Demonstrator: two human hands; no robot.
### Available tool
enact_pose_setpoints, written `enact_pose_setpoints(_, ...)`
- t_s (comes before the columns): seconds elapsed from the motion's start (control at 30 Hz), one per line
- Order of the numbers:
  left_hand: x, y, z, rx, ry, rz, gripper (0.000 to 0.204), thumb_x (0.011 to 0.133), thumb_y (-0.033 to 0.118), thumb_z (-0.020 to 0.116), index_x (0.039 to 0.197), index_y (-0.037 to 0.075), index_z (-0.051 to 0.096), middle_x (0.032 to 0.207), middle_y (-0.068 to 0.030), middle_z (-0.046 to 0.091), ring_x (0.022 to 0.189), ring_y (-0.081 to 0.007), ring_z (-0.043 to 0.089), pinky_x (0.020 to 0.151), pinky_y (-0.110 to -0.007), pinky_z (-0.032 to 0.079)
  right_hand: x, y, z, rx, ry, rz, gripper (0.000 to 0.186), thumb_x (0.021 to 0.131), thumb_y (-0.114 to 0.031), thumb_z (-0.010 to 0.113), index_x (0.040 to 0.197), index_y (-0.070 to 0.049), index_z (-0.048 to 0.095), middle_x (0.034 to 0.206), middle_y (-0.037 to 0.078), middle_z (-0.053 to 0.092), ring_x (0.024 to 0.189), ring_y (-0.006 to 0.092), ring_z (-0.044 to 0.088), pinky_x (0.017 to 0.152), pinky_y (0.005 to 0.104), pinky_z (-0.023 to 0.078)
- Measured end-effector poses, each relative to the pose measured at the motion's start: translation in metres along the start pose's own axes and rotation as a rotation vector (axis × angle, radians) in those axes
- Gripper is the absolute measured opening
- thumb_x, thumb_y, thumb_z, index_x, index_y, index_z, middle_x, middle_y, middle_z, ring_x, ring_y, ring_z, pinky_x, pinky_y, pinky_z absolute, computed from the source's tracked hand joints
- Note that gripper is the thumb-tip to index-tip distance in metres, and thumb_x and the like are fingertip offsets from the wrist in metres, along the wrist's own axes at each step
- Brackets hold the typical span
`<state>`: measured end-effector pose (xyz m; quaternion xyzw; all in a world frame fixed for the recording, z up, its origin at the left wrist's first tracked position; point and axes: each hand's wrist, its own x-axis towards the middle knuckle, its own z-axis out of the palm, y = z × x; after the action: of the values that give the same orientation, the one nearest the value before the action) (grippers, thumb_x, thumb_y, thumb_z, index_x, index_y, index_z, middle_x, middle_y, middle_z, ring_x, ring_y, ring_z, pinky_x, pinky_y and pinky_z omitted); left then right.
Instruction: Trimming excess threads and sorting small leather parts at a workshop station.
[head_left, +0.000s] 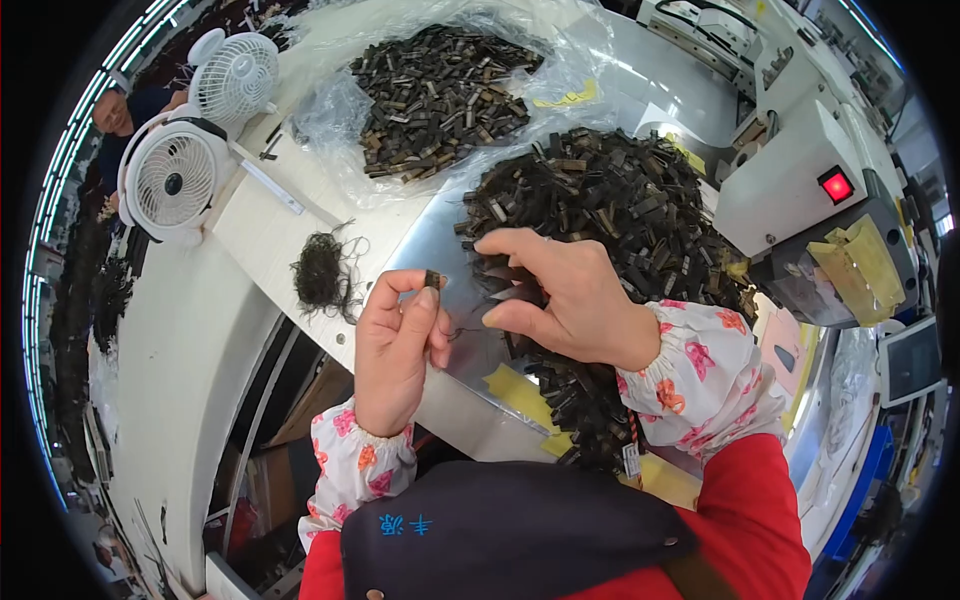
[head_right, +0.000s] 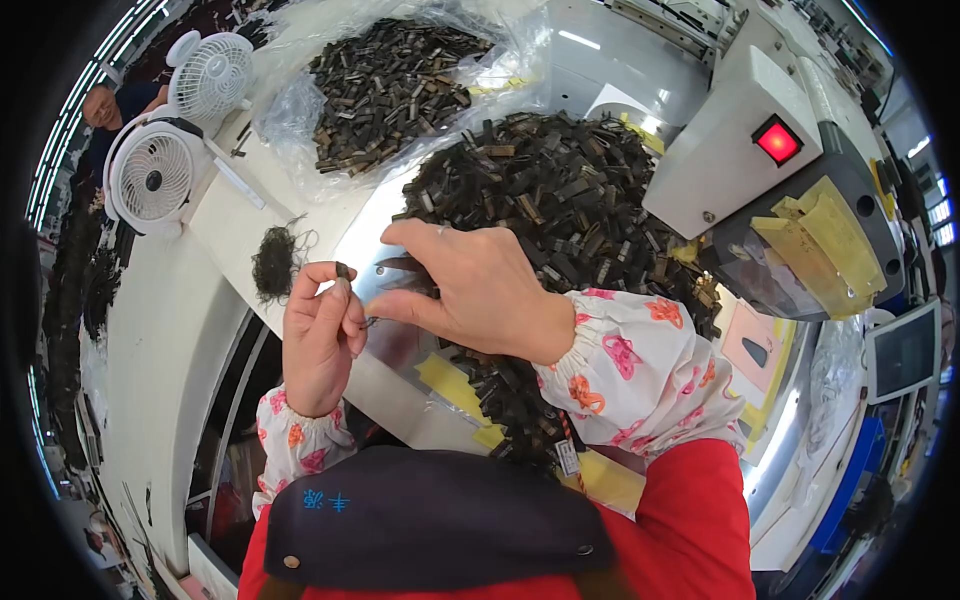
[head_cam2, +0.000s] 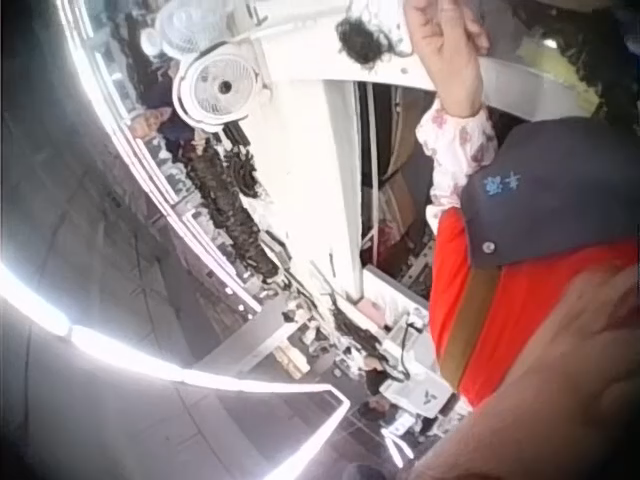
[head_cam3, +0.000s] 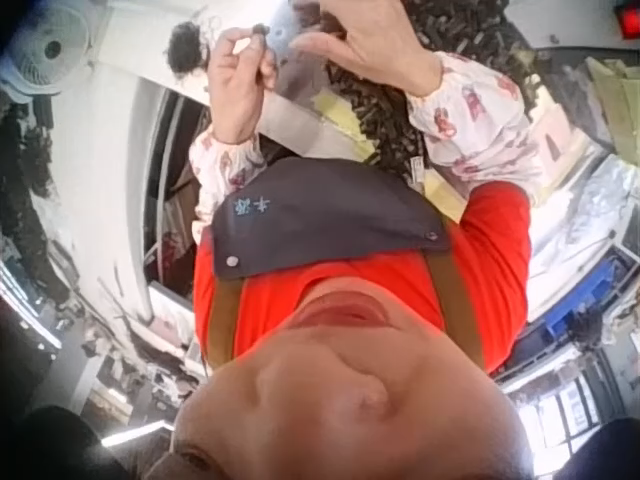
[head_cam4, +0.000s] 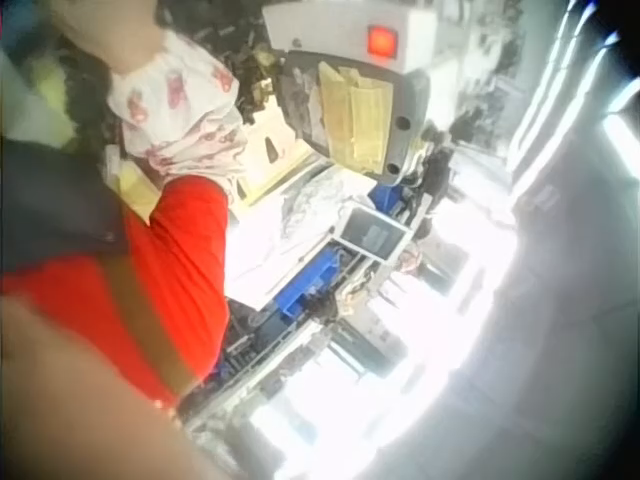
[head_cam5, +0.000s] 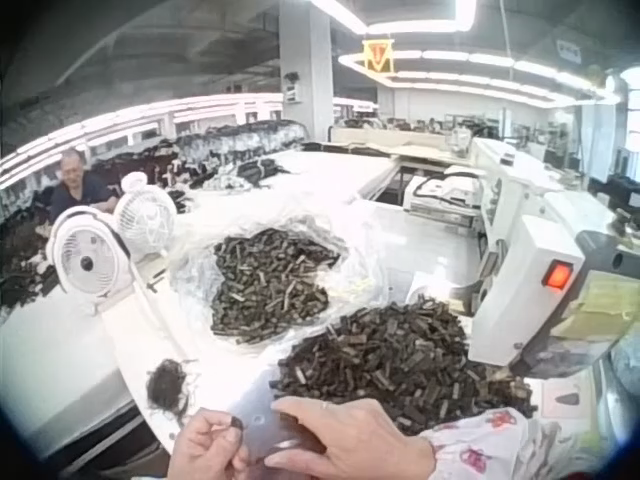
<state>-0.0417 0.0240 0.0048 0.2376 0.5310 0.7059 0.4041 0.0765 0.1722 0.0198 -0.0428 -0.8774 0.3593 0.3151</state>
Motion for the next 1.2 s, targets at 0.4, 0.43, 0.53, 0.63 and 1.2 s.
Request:
enact_pose_setpoints(0.4,0.002,-0.006,0.01,0.067,0.032,-0.032,0.011,0.093,0.013,0.047,0.098,0.003,0.048,0.062,-0.0004,0.053,0.047,-0.0051,0.046,0.043,-0.018,0.036,-0.002,0.009,0.009,-0.52,0.061,-0.375,0.029,0.069,-0.014,0.069,0.095,-0.004,0.062,0.069,0.002,0.057,0.055,0.0163,0.056,0.044,0.0275,0.042)
enact_pose_setpoints(0.43,0.001,-0.007,0.01,0.069,0.019,-0.023,0.01,0.093,0.013,0.047,0.098,0.003,0.048,0.062,-0.0004,0.053,0.047,-0.0053,0.046,0.044,-0.018,0.036,-0.002,0.01,0.01,-0.52,0.055,-0.38,0.028,0.069,-0.013,0.069,0.094,-0.004,0.062,0.069,0.002,0.056,0.055,0.016,0.056,0.044,0.0274,0.042)
enact_pose_setpoints(0.53,0.001,-0.012,0.009,0.087,-0.005,-0.021,0.01,0.093,0.012,0.048,0.098,0.004,0.048,0.062,-0.0004,0.053,0.047,-0.0056,0.046,0.044,-0.018,0.036,-0.004,0.01,0.009,-0.528,0.017,-0.373,0.028,0.068,-0.013,0.069,0.094,-0.004,0.061,0.069,0.002,0.056,0.054,0.0159,0.056,0.044,0.0274,0.042)
enact_pose_setpoints(0.63,0.0,-0.009,0.008,0.087,0.006,-0.046,0.01,0.093,0.012,0.048,0.098,0.004,0.048,0.062,-0.0004,0.053,0.047,-0.0057,0.046,0.044,-0.018,0.036,-0.004,0.014,0.008,-0.514,0.005,-0.348,0.027,0.068,-0.013,0.069,0.092,-0.004,0.061,0.068,0.002,0.056,0.053,0.0166,0.055,0.044,0.0279,0.042)
enact_pose_setpoints(1.2,0.0,-0.014,0.006,0.058,0.005,-0.015,0.008,0.093,0.01,0.048,0.098,0.004,0.049,0.062,0.0,0.053,0.047,-0.0051,0.045,0.044,-0.018,0.036,-0.004,0.013,0.011,-0.522,-0.019,-0.359,0.03,0.065,-0.014,0.071,0.092,-0.005,0.061,0.067,0.002,0.056,0.053,0.017,0.056,0.045,0.0282,0.043)
